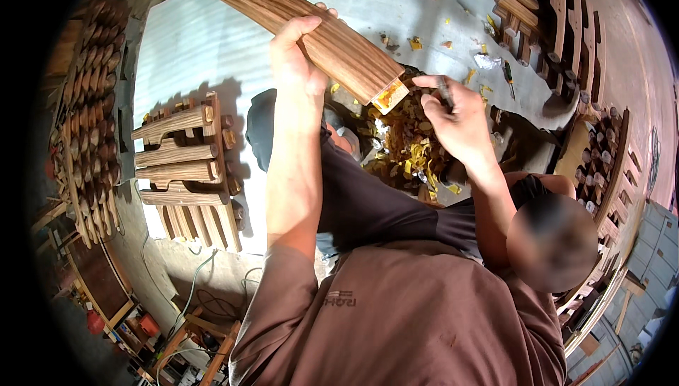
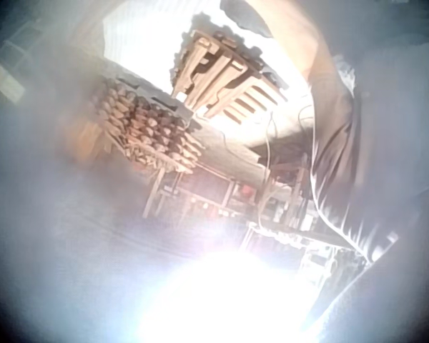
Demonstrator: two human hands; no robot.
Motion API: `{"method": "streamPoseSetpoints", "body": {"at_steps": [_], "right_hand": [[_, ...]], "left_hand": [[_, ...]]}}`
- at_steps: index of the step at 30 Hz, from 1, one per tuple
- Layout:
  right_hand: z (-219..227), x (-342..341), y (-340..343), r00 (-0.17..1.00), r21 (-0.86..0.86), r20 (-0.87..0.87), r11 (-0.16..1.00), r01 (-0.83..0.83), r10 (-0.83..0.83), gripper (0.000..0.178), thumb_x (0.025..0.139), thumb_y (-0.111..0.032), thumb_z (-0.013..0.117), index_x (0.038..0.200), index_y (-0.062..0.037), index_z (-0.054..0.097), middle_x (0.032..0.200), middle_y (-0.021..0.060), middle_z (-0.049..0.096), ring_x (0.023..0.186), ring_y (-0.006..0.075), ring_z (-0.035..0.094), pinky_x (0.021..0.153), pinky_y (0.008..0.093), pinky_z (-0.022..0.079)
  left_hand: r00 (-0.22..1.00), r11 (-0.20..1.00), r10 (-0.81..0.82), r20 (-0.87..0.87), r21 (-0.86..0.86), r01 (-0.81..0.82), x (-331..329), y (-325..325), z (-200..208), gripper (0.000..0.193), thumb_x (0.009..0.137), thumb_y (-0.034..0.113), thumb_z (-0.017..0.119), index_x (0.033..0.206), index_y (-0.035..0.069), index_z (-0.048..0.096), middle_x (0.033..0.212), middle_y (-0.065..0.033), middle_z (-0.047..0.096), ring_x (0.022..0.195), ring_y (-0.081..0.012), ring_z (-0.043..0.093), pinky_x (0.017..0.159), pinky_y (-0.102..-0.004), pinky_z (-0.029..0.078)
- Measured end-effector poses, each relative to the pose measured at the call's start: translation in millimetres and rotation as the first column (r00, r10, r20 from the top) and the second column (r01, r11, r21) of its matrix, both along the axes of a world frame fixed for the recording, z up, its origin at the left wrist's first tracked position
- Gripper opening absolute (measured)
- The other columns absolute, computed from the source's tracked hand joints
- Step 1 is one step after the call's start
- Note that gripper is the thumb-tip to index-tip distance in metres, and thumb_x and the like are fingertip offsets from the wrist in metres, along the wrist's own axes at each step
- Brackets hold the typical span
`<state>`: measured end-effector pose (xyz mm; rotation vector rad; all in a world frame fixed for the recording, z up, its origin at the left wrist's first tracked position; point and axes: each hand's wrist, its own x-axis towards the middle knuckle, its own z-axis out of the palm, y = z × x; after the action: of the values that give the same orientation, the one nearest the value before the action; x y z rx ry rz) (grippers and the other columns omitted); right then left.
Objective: The person sands the surfaces of wooden rifle stocks by hand. They pick up individual stocks from a stack, apply sandpaper to various contoured areas, and place them back onto another stack.
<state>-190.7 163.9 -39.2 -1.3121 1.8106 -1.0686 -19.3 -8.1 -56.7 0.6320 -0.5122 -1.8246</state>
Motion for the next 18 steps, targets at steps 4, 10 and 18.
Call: {"method": "streamPoseSetpoints", "body": {"at_steps": [4, 10, 18], "right_hand": [[3, 7, -6, 0.990, 0.020, 0.124, 0.998, 0.062, -0.064, 0.022, 0.084, -0.011, 0.077, 0.100, 0.0026, 0.070, 0.074, -0.0029, 0.064, 0.067, 0.0024, 0.054, 0.063, 0.0193, 0.044], [5, 13, -14, 0.999, 0.010, 0.019, 0.999, 0.048, -0.048, 0.019, 0.083, -0.012, 0.077, 0.095, 0.0020, 0.070, 0.077, 0.0047, 0.070, 0.066, 0.0065, 0.060, 0.063, 0.0246, 0.049], [-7, 13, -15, 0.973, -0.168, -0.208, 0.984, 0.067, -0.102, 0.008, 0.086, -0.004, 0.068, 0.088, 0.0025, 0.064, 0.071, 0.0113, 0.064, 0.061, 0.0143, 0.059, 0.060, 0.0288, 0.048]], "left_hand": [[1.000, 1.000, 0.013, 0.011, -0.010, -0.013, -5, -1, 1, 0.043, 0.075, -0.001, 0.056, 0.117, 0.001, 0.050, 0.101, -0.0167, 0.060, 0.095, -0.0300, 0.060, 0.089, -0.0486, 0.052], [1.000, 1.000, -0.003, 0.025, -0.024, 0.003, -4, 2, 1, 0.045, 0.076, -0.001, 0.057, 0.120, 0.002, 0.049, 0.101, -0.0164, 0.060, 0.095, -0.0295, 0.060, 0.089, -0.0481, 0.052], [0.999, 0.998, -0.012, 0.033, -0.057, 0.014, -9, 5, 2, 0.045, 0.076, 0.000, 0.058, 0.120, 0.002, 0.050, 0.102, -0.0153, 0.059, 0.094, -0.0290, 0.061, 0.089, -0.0489, 0.052]]}}
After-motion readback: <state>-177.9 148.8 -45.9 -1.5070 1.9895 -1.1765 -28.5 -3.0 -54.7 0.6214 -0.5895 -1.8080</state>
